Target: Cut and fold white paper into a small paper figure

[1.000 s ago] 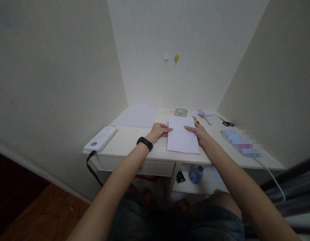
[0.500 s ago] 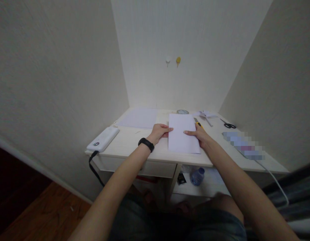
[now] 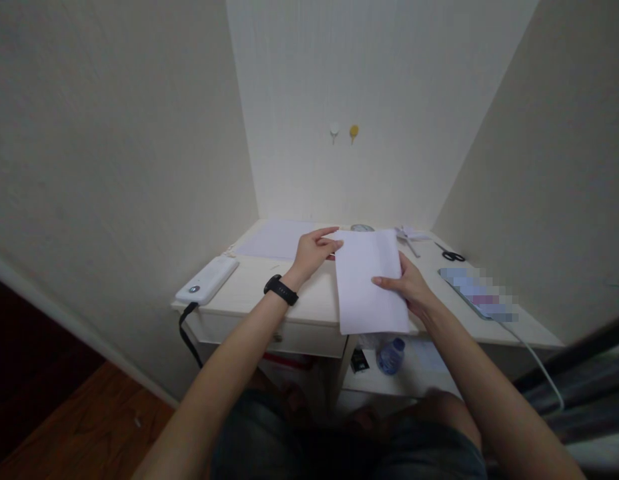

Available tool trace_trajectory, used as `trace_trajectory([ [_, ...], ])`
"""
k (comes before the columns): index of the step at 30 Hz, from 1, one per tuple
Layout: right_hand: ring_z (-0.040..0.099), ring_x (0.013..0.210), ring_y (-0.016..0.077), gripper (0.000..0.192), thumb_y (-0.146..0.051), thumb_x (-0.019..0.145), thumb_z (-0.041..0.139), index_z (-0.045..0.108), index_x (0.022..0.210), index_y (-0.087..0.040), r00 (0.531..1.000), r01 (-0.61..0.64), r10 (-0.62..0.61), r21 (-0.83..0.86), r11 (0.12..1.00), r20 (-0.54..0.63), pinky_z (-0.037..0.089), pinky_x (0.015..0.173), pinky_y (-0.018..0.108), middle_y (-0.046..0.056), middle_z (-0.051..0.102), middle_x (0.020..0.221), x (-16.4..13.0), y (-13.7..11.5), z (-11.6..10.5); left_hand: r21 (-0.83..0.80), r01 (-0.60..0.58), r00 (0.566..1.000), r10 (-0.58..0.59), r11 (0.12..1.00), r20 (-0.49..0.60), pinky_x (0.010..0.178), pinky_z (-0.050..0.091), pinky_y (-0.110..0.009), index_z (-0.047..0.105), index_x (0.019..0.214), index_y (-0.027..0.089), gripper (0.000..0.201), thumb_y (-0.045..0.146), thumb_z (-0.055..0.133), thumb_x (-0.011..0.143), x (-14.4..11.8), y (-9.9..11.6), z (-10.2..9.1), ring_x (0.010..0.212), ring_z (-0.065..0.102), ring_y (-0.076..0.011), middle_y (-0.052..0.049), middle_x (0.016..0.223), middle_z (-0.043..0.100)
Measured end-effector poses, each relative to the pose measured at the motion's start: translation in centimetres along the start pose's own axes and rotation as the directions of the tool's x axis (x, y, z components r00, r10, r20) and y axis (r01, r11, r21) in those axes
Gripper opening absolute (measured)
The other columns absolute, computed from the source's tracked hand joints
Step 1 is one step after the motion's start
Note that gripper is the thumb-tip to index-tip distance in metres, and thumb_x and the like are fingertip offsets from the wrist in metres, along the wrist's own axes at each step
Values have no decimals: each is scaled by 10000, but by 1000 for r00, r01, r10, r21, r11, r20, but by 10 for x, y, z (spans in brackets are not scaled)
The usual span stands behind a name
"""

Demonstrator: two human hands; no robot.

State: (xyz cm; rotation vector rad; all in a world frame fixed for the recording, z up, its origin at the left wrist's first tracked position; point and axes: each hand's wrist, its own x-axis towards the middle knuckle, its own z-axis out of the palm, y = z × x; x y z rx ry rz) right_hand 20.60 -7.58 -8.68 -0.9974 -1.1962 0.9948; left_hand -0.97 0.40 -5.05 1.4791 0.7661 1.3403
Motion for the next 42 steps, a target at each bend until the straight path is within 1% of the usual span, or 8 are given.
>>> trace_trajectory([
  [7,659,987,267,753,-285,499,923,593,1175,-244,999,30,-30,-25,999,15,569,796,361,73,698,1146,-2,1,-1,55,-67,996,63,996,65,607,560,-219,720,1088,143,355,136,763,736,3,10,-3,643,626,-102,-2,696,687],
  [12,656,956,252,682,-361,560,903,606,1167,-262,997,71,-71,-4,997,30,553,786,343,60,699,1142,4,-16,1,47,-79,994,75,996,80,606,559,-225,727,1040,140,318,170,773,727,0,20,-2,634,626,-107,2,671,677],
  [17,631,799,208,682,-415,600,868,595,1212,-291,988,96,-98,-25,995,-116,527,647,288,28,686,983,23,-45,7,1,-82,988,81,997,130,634,578,-248,712,1033,140,342,171,795,702,-7,27,2,637,637,-112,11,663,667],
  [20,583,695,180,706,-414,614,854,585,1259,-313,971,181,-199,-131,975,-134,481,562,262,2,659,861,31,-54,6,4,-73,988,72,997,135,628,576,-245,712,1001,137,327,176,808,691,-10,31,3,624,636,-111,20,634,650],
  [23,568,675,169,537,-419,625,841,668,1113,-279,948,266,-296,-225,937,-114,462,556,261,5,666,848,32,-53,3,7,-64,990,62,998,126,633,578,-250,715,991,134,311,212,811,705,-11,33,5,644,647,-120,1,659,670],
  [28,596,694,180,266,-425,647,825,732,777,-212,901,305,-389,-354,884,-193,465,593,284,37,709,797,31,-48,-2,8,-79,992,78,997,101,596,564,-225,729,951,125,246,188,787,721,-13,34,9,638,632,-111,-2,677,660],
  [34,643,715,208,239,-413,651,810,774,777,-214,871,322,-448,-452,832,-204,495,640,319,45,747,778,32,-54,-3,1,-70,992,70,998,105,592,559,-219,727,954,128,237,153,773,723,-13,34,12,636,629,-105,4,687,658],
  [42,647,683,208,243,-423,620,824,773,737,-216,869,321,-449,-452,832,-208,503,616,320,40,743,741,32,-56,-5,-18,-46,989,48,999,138,642,582,-255,741,957,128,204,145,756,754,-14,39,14,719,681,-142,-60,825,738],
])
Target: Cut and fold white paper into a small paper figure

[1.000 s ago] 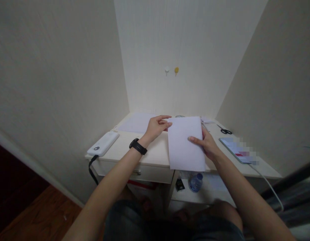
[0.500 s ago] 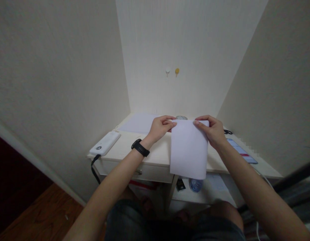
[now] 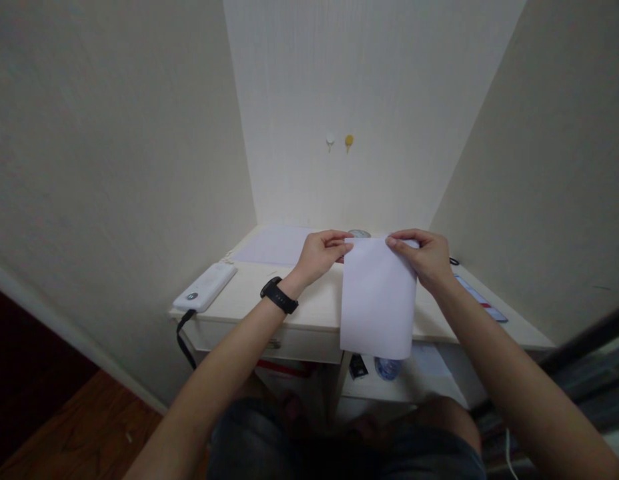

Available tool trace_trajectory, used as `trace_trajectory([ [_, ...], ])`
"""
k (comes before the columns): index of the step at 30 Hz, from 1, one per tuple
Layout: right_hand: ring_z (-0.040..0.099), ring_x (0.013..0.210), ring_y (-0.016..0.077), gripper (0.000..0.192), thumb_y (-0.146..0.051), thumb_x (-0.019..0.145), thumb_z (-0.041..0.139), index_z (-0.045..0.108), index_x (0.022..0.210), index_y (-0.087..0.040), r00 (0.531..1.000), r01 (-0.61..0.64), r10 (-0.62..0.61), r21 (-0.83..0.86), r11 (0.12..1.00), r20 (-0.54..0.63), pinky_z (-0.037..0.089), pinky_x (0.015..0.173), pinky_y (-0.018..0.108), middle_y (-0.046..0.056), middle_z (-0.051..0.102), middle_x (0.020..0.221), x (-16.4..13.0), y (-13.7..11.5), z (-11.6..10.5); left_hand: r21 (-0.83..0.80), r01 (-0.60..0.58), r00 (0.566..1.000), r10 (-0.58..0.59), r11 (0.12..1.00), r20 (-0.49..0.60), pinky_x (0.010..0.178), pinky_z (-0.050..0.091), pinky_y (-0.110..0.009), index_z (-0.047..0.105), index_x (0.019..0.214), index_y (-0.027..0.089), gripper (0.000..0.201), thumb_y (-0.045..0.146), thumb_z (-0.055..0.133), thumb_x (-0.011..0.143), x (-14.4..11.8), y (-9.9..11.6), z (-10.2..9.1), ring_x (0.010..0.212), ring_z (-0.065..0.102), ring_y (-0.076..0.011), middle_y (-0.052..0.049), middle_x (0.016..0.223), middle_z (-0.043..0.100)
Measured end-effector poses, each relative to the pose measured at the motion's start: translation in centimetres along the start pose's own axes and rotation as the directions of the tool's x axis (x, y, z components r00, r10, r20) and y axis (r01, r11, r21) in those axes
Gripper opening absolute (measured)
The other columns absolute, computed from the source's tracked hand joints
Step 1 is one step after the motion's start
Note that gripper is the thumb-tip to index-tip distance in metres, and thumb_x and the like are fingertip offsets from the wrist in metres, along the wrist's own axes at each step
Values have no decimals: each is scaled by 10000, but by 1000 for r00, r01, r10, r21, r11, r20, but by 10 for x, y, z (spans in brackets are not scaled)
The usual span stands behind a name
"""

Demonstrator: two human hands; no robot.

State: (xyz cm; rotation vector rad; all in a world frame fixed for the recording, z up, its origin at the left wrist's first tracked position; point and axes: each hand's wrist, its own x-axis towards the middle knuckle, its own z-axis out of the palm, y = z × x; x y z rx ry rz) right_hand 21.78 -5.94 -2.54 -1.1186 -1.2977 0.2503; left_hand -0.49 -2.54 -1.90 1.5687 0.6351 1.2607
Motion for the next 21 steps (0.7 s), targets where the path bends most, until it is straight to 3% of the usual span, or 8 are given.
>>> trace_trajectory([
  [21,619,638,198,293,-428,524,886,760,674,-210,997,-73,72,18,997,35,449,544,299,47,723,685,0,-6,-7,-1,-65,997,65,998,36,608,573,-233,739,954,126,255,157,777,704,-3,1,-2,647,641,-109,7,683,661],
])
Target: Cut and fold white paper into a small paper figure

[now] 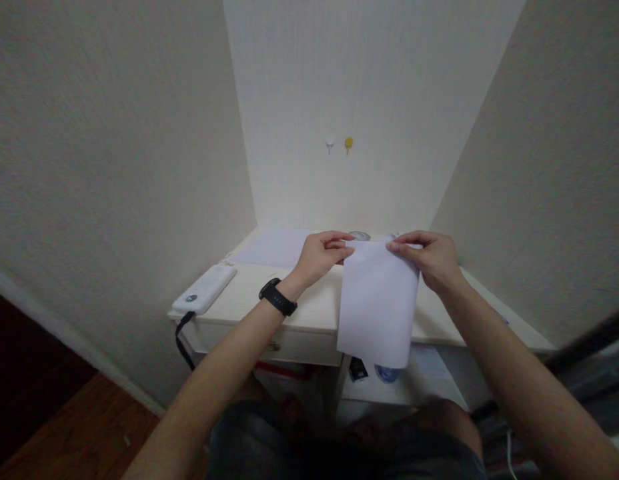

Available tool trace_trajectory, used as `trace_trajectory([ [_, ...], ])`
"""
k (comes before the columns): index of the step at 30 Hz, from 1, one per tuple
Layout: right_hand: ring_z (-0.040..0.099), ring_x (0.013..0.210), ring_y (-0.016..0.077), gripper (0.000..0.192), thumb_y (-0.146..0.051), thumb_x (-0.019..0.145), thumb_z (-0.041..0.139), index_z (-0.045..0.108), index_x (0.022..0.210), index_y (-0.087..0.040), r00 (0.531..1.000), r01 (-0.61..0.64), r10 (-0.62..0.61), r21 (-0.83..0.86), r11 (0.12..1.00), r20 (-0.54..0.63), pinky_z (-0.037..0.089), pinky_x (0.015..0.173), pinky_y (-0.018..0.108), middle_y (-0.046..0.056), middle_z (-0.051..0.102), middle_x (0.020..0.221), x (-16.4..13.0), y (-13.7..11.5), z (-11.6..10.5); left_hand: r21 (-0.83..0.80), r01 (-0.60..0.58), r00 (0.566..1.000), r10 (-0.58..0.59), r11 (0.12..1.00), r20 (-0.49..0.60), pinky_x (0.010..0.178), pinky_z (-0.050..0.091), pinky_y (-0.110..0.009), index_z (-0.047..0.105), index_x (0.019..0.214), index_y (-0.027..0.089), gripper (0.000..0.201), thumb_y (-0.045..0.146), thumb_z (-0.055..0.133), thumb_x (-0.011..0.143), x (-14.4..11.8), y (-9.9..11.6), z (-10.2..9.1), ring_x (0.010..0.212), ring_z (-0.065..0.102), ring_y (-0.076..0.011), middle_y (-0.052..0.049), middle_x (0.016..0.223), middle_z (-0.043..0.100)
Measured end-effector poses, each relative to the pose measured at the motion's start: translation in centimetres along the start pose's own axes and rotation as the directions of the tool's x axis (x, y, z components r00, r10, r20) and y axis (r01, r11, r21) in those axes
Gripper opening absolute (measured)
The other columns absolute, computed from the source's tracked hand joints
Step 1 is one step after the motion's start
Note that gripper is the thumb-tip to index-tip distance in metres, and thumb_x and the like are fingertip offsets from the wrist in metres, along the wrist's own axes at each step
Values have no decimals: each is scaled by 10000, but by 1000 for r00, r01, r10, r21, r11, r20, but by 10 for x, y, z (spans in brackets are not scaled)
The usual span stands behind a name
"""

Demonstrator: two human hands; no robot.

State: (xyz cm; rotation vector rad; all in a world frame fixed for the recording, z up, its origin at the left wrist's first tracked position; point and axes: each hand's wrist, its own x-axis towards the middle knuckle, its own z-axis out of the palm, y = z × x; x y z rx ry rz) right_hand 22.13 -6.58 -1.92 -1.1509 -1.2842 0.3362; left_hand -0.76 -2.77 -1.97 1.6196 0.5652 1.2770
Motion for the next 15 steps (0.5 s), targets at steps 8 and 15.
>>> trace_trajectory([
  [8,599,615,178,278,-414,530,888,768,673,-208,999,-28,28,17,999,27,428,549,293,38,713,662,-2,-1,-1,-3,10,1000,-10,1000,-3,597,579,-239,729,974,121,301,238,795,705,-2,1,1,646,657,-122,-15,689,694],
  [15,608,615,187,280,-422,530,892,770,674,-215,997,-70,68,53,996,32,437,547,302,42,713,658,-4,-2,-2,6,13,1000,-13,1000,-6,591,587,-240,724,957,122,285,240,799,709,-3,2,1,652,667,-128,-21,685,705],
])
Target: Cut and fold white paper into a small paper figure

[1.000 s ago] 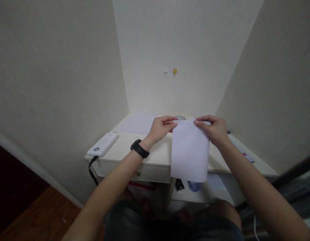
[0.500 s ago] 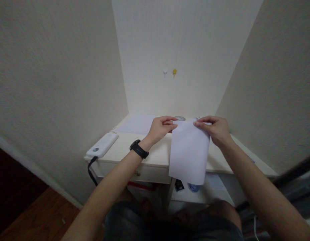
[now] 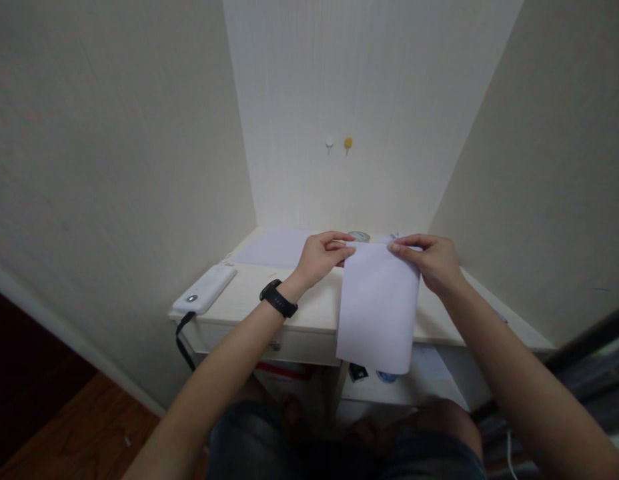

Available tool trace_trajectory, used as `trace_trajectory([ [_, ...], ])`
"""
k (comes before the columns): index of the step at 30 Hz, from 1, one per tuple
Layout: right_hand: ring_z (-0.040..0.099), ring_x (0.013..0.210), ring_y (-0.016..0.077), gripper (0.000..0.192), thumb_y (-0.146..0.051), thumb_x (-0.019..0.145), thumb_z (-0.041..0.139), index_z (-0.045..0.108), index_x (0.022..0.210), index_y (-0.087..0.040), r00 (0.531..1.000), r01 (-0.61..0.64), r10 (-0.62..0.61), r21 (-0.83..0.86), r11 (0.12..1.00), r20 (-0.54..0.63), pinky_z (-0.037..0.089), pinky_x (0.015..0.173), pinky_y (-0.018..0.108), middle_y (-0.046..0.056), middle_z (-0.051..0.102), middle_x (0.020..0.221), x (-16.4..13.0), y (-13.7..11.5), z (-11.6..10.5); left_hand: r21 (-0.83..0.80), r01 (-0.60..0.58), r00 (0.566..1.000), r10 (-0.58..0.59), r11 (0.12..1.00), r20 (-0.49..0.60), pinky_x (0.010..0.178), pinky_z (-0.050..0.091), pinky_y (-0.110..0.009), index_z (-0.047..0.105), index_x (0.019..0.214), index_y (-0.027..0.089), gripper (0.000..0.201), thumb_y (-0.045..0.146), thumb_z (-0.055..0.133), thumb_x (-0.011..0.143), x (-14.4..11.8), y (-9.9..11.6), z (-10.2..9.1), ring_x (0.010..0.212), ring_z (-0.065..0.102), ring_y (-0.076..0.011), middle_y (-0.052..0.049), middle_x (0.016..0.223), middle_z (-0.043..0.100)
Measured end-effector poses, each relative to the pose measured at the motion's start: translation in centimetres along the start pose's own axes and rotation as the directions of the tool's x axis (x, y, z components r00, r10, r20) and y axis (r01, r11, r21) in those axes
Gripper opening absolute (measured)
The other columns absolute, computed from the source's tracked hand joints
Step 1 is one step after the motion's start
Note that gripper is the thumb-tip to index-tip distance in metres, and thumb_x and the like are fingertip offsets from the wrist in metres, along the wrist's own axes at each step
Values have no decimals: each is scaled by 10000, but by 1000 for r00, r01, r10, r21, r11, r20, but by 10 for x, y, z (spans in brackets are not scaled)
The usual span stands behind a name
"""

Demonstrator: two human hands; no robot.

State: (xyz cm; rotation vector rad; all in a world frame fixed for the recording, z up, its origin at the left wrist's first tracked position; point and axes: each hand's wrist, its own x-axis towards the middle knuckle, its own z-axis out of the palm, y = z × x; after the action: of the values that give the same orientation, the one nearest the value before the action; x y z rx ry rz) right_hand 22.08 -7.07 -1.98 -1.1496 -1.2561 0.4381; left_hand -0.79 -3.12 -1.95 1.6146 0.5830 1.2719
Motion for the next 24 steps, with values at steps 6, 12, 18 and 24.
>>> trace_trajectory([
  [6,600,602,185,283,-410,502,898,774,661,-212,1000,-17,17,24,1000,-15,433,542,306,47,714,652,-1,-4,1,-3,-1,1000,0,1000,-8,591,589,-238,734,968,122,295,252,801,712,-1,1,0,638,663,-122,-20,686,703],
  [12,602,605,195,302,-426,479,898,775,655,-214,1000,-21,21,7,1000,-12,435,532,311,52,711,643,-1,-8,1,22,-19,1000,19,1000,-17,585,584,-228,754,949,124,259,241,792,721,-1,1,0,654,670,-125,-43,730,724],
  [18,617,621,201,319,-446,492,895,778,671,-209,1000,-5,5,-5,1000,3,456,554,317,55,719,661,-1,-6,0,25,-15,1000,15,1000,-14,586,582,-227,756,958,128,273,219,797,704,-1,1,-1,646,664,-121,-36,727,723],
  [24,605,620,192,283,-417,505,892,780,670,-215,1000,-20,20,-8,1000,2,433,546,305,50,717,656,-1,-8,0,11,-8,1000,9,1000,-23,581,582,-232,750,955,120,288,231,806,695,-2,2,-1,627,654,-118,-25,690,705],
])
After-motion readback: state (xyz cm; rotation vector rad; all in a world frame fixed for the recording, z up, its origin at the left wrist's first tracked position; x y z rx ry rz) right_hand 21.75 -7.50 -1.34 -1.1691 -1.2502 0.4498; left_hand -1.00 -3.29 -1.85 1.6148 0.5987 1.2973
